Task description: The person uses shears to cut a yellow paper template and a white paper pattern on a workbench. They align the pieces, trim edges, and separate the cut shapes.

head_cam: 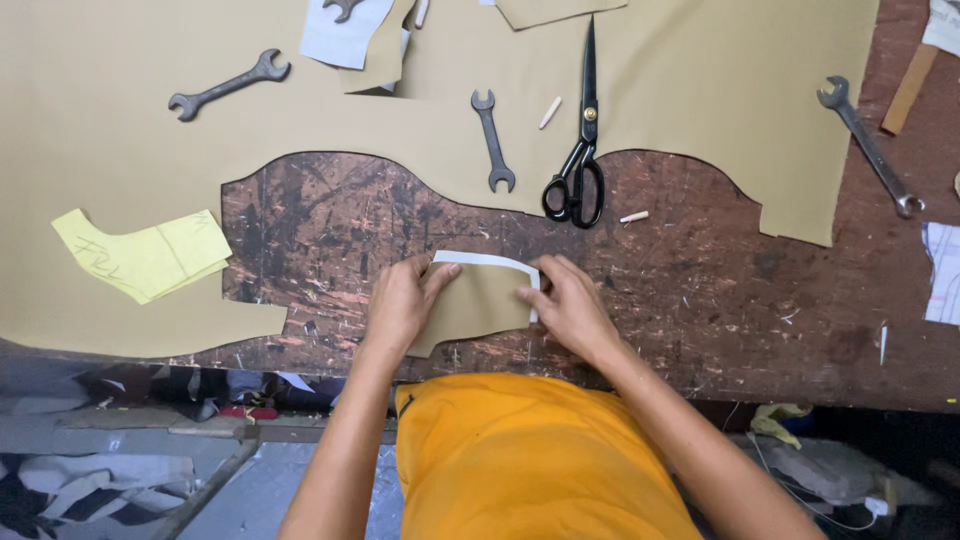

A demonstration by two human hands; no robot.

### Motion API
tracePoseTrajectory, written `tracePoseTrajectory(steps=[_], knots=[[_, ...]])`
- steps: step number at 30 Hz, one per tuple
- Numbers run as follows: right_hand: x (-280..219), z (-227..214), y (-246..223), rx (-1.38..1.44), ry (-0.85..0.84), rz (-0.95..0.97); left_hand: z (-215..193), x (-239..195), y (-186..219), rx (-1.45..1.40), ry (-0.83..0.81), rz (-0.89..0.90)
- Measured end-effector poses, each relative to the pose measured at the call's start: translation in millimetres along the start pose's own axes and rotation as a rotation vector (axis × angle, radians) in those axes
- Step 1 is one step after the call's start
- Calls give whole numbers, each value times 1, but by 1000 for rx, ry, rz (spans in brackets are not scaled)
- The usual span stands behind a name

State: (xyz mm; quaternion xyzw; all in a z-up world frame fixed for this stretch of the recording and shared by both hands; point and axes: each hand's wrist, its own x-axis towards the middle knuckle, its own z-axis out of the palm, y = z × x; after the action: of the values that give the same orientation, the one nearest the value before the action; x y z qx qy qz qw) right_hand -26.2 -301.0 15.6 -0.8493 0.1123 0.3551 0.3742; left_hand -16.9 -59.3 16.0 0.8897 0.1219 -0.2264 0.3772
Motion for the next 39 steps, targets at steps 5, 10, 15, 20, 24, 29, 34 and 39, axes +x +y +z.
tracePoseTrajectory(steps=[5,10,15,20,24,29,34,39], knots=[[0,-4,6,-18,224,-274,-6,4,-4,-213,61,214],[0,-5,-6,26,174,-162,1,9,-6,-115,41,-28],[7,-1,-8,-49,311,-268,0,17,3,-5,60,-79],[9,4,9,10,333,-342,2,12,4,0,107,-35],[16,4,18,-29,353,-374,6,6,8,46,147,39],[20,8,22,-119,365,-398,9,-7,14,75,237,131],[21,4,21,-148,320,-349,13,-22,10,180,246,273],[17,-10,21,-44,170,-348,14,-26,-1,221,268,267]])
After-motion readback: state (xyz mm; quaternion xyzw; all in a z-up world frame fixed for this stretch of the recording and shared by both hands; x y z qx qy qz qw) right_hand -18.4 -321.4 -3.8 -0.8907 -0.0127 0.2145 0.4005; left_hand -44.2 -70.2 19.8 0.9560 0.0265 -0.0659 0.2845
